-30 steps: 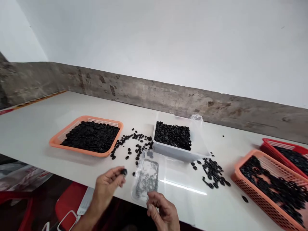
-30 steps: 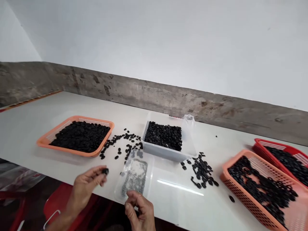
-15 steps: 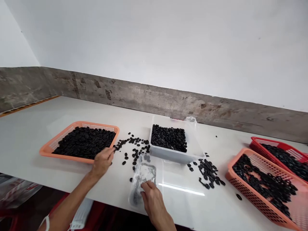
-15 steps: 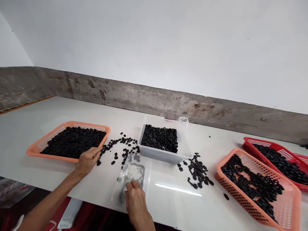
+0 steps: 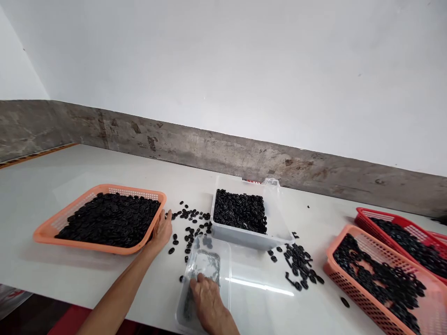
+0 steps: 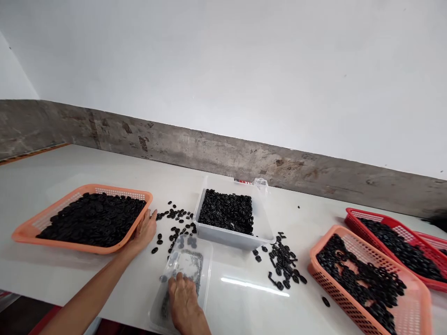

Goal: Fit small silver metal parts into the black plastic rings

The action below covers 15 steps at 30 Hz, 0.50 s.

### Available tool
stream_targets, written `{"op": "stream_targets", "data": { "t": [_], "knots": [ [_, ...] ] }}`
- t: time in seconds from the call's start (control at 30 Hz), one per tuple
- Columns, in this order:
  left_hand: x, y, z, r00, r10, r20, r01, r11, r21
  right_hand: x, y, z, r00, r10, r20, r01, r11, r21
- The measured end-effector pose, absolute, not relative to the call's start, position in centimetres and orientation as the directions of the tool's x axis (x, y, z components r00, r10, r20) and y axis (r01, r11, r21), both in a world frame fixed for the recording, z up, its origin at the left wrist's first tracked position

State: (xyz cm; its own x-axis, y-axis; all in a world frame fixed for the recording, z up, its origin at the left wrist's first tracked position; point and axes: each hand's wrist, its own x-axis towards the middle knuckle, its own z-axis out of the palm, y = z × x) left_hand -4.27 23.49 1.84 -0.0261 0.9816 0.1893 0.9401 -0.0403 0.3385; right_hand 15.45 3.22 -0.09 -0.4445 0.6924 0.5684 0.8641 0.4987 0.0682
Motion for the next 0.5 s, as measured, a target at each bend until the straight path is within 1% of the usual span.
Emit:
{"op": "stream_targets", "data": {
  "t": [0.1,0.2,0.3,0.4,0.5],
  "knots": [
    [-3.2,25.5,2.4,-0.008,0.991,0.13,0.949,-0.033,0.313,15.3,2.9,-0.2,-0.475,0.716,0.512,0.875,0.447,0.187],
    [-2.4,25.7,2.2,0.054,0.996,0.075,0.951,-0.074,0.3,15.2,3.3,-1.1,-0.425,0.745,0.515,0.897,0.423,0.13],
    [-1.6,24.3,1.4,0.114,0.993,0.041,0.943,-0.121,0.309,15.2,3.7,-2.0,-0.431,0.75,0.502,0.886,0.457,0.076],
    [-1.0,22.9,0.8,0.128,0.992,0.021,0.933,-0.128,0.335,15.4,3.3,-1.8,-0.405,0.759,0.51,0.9,0.43,0.074],
    [-1.0,22.3,0.9,0.11,0.994,0.006,0.924,-0.104,0.369,15.7,2.7,-0.5,-0.384,0.766,0.516,0.909,0.411,0.065]
  ]
}}
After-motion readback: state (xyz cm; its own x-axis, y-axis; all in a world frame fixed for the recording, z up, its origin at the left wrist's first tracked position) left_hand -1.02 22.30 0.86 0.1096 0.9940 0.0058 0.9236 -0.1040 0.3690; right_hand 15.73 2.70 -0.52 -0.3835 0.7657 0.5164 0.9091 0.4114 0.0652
